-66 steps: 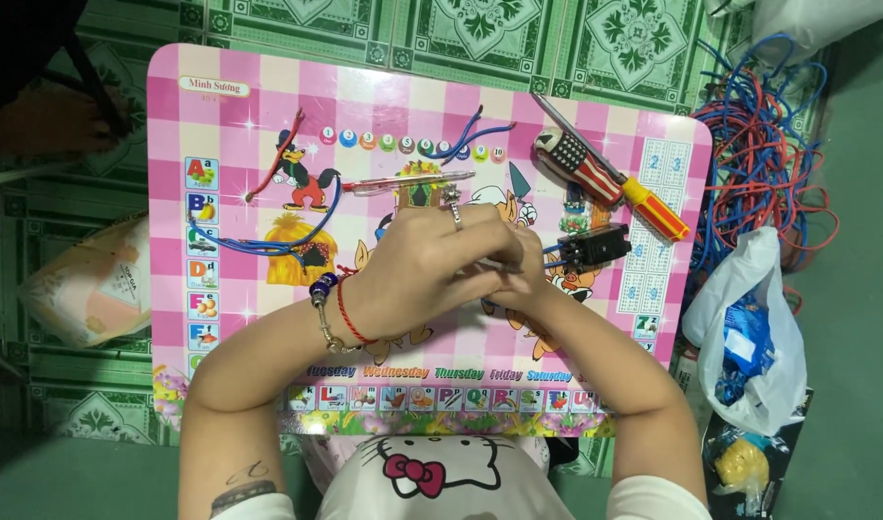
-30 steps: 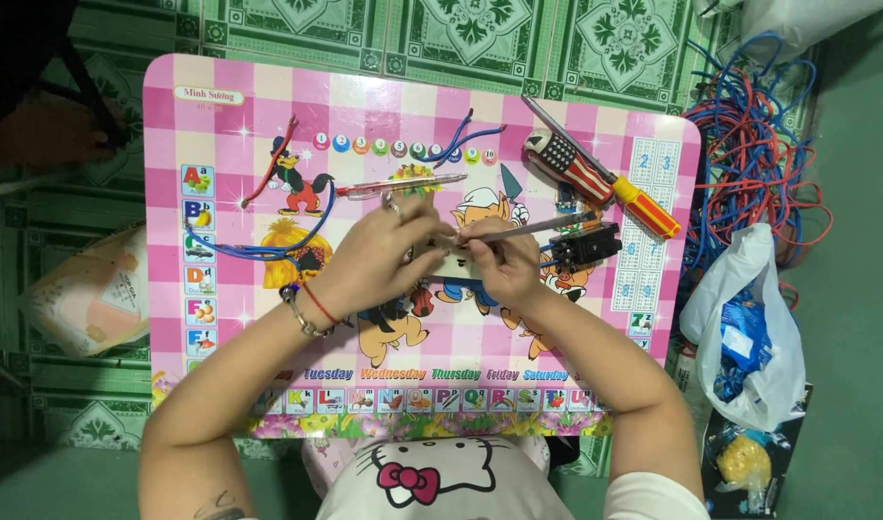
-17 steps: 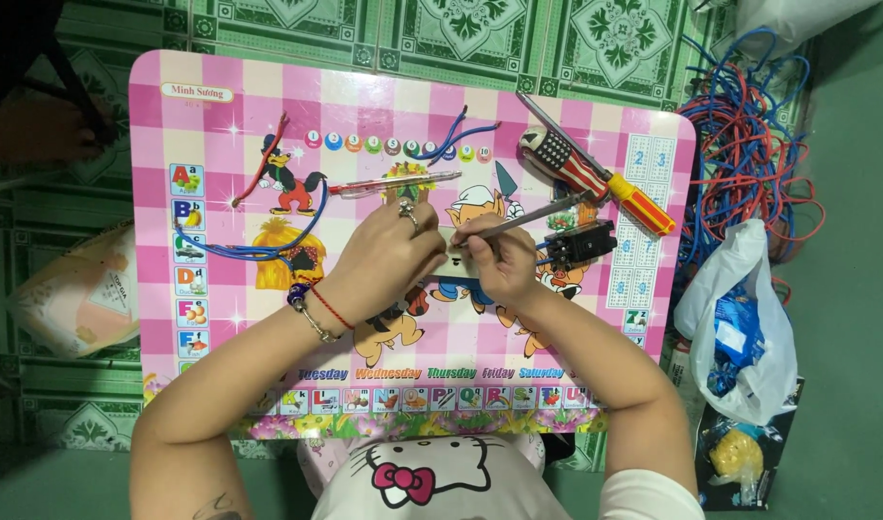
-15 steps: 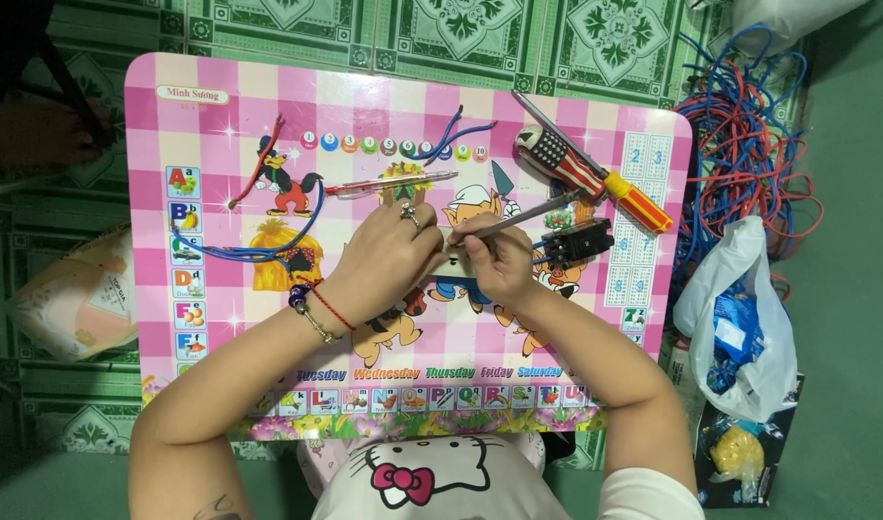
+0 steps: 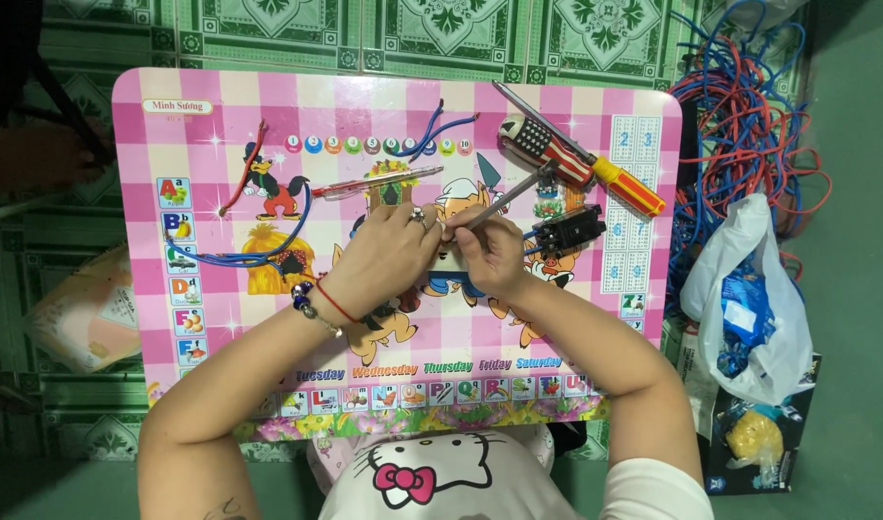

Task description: The person uses a screwdriver to unscrew and remove the cover plate of a white electrical outlet. They then manipulate the internal components and wires of the outlet while it rests on a pink children's play mat.

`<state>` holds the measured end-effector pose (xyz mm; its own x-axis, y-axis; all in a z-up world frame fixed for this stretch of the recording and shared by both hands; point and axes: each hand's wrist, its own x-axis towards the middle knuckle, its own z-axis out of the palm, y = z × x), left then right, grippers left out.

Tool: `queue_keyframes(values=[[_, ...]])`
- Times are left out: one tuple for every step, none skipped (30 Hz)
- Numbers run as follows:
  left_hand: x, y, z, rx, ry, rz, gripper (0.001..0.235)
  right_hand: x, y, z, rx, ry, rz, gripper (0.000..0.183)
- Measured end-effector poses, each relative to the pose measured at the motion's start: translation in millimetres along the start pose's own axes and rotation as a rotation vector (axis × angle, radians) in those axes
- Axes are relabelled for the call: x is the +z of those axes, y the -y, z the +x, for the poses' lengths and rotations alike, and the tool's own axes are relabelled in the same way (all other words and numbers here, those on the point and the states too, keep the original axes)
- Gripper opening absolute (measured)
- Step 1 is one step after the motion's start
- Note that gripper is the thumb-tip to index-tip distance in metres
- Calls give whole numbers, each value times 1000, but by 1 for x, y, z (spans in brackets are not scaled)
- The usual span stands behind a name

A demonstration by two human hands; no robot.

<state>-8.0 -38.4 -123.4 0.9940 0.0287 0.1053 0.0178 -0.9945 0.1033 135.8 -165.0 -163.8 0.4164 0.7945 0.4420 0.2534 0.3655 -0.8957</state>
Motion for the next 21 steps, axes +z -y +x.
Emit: queue_keyframes(values=[[-7,1,1,4,2,2,24,0,-1,-1,-1,-5,0,23],[-14,3,2,8,-7,3,22,-1,-2,-2,-1,-10,9,24],[-21,4,3,13,-15,5,20,-2,-3,-2,0,-16,18,24],[-26,6,2,11,-16,4,20,-2,-1,-2,0,-14,18,24],[-31,7,2,1,-12,-35,20,-3,1,-1,1,-16,-8,24],[-35,10,1,-9,-7,-74,21,-2,2,-1,3,-19,-33,24],[-34,11,-1,-10,-7,-75,21,-3,3,0,3,-18,-33,24],[-32,13,-4,-15,14,-162,18,-2,4,1,10,-15,-32,24],[-31,15,-7,-20,34,-250,16,-1,5,1,16,-13,-32,24],[-33,15,-7,-23,35,-250,16,-1,5,1,17,-11,-29,24],[-36,15,-8,-45,44,-281,15,0,5,2,18,-15,-34,24],[-38,14,-8,-67,52,-313,15,1,5,2,19,-19,-40,25],[-30,13,-7,-70,51,-312,15,0,4,1,19,-16,-38,25],[-21,13,-6,-56,41,-256,14,0,4,1,19,-14,-45,24],[-13,12,-5,-43,31,-199,14,-1,3,1,18,-13,-52,24],[-16,9,-3,-44,31,-198,14,-1,3,1,17,-11,-51,24],[-19,7,0,-36,29,-147,14,-2,2,1,11,-12,-50,23],[-22,4,2,-29,30,-97,15,-2,2,1,6,-14,-47,23],[-18,3,0,-31,30,-97,15,-2,2,0,7,-12,-46,23],[-14,2,-1,-33,24,-80,16,-2,2,0,7,-13,-53,23],[-10,1,-2,-36,17,-64,16,-2,2,0,7,-14,-60,23]])
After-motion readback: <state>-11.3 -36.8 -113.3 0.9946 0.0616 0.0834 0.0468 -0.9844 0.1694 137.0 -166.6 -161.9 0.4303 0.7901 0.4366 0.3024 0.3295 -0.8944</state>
